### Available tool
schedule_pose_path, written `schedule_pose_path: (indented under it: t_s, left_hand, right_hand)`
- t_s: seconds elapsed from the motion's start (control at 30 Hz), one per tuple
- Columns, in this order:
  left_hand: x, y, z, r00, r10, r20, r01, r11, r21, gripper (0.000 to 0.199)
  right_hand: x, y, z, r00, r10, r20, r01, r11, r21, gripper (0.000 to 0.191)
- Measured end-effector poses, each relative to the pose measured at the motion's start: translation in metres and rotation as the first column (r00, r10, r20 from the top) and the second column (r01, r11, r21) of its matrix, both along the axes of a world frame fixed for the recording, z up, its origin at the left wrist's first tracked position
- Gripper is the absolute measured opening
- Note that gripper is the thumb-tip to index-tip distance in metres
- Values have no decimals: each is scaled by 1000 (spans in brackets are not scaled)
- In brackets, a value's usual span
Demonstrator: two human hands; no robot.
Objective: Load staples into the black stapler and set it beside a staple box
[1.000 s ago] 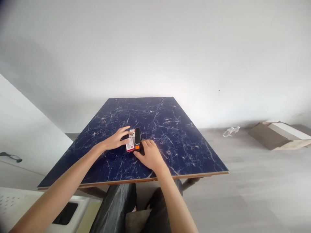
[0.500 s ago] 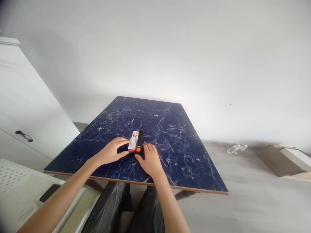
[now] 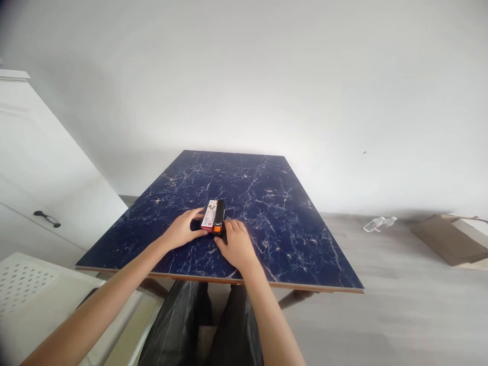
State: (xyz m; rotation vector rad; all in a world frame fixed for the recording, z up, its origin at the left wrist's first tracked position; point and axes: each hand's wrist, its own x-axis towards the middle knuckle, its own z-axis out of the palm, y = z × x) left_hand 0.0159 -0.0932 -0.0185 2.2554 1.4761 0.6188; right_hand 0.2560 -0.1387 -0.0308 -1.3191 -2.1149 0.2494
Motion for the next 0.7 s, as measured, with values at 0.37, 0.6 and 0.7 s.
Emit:
schedule_pose_path:
  t_s: [0.37, 0.6, 0.7]
  left_hand:
    - [1, 25, 14, 978, -178, -107, 171, 983, -70, 116]
    - [31, 33, 2, 977, -189, -98, 195, 979, 56, 109]
    - [63, 48, -4, 969, -227, -102, 235, 969, 78, 115]
  right_hand:
    - [0, 2, -3, 1000, -18, -11, 16, 994, -108, 79]
    - [20, 6, 4, 997, -70, -13, 67, 985, -160, 84]
    - [46, 15, 11, 996, -88, 15, 89, 981, -174, 83]
